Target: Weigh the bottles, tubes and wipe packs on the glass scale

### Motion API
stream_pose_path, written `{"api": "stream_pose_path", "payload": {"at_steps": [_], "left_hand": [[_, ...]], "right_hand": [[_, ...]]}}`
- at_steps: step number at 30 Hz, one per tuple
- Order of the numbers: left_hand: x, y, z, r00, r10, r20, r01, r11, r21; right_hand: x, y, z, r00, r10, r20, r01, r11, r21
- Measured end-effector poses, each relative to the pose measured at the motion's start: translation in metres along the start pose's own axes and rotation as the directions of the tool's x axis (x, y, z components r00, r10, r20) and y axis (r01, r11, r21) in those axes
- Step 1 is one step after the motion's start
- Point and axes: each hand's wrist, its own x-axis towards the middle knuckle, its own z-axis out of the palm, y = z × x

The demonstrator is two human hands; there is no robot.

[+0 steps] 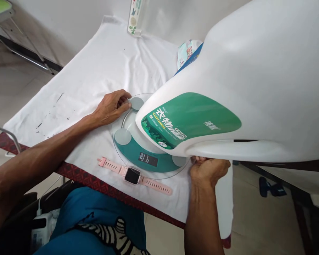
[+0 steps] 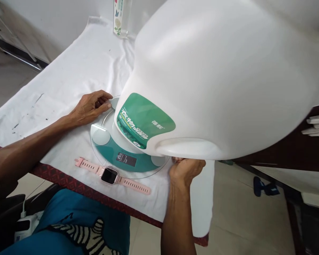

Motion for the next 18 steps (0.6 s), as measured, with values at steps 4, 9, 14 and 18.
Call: {"api": "stream_pose_path", "payload": {"at_steps": [4,9,14,18], "left_hand": [[0.0007,-0.0011,0.0000,1.000,0.000,0.003,0.000,1.000,0.002],[0.0010,-0.0016,-0.0003,1.000,0.002,0.010,-0.002,1.000,-0.002],[0.0007,-0.0005,-0.0005,1.000,-0.011,0.016,0.011,1.000,-0.006],[0.0009,-0.0002,-0.0007,1.000,-0.005,0.007,0.005,1.000,-0.001]], "right_hand": [[0.0023,0.0065,-0.0045,1.000,-0.001,-0.021,0.001,1.000,-0.016],[0.0025,0.0095,-0.0035,0.998,-0.005,-0.069,0.005,1.000,0.000],[0.0005,0.0068,-0.0017,0.998,-0.001,-0.066,-0.001,1.000,-0.028],[-0.0012,0.0060,-0.0021,0.999,-0.022,-0.030,0.021,0.999,-0.040]]}}
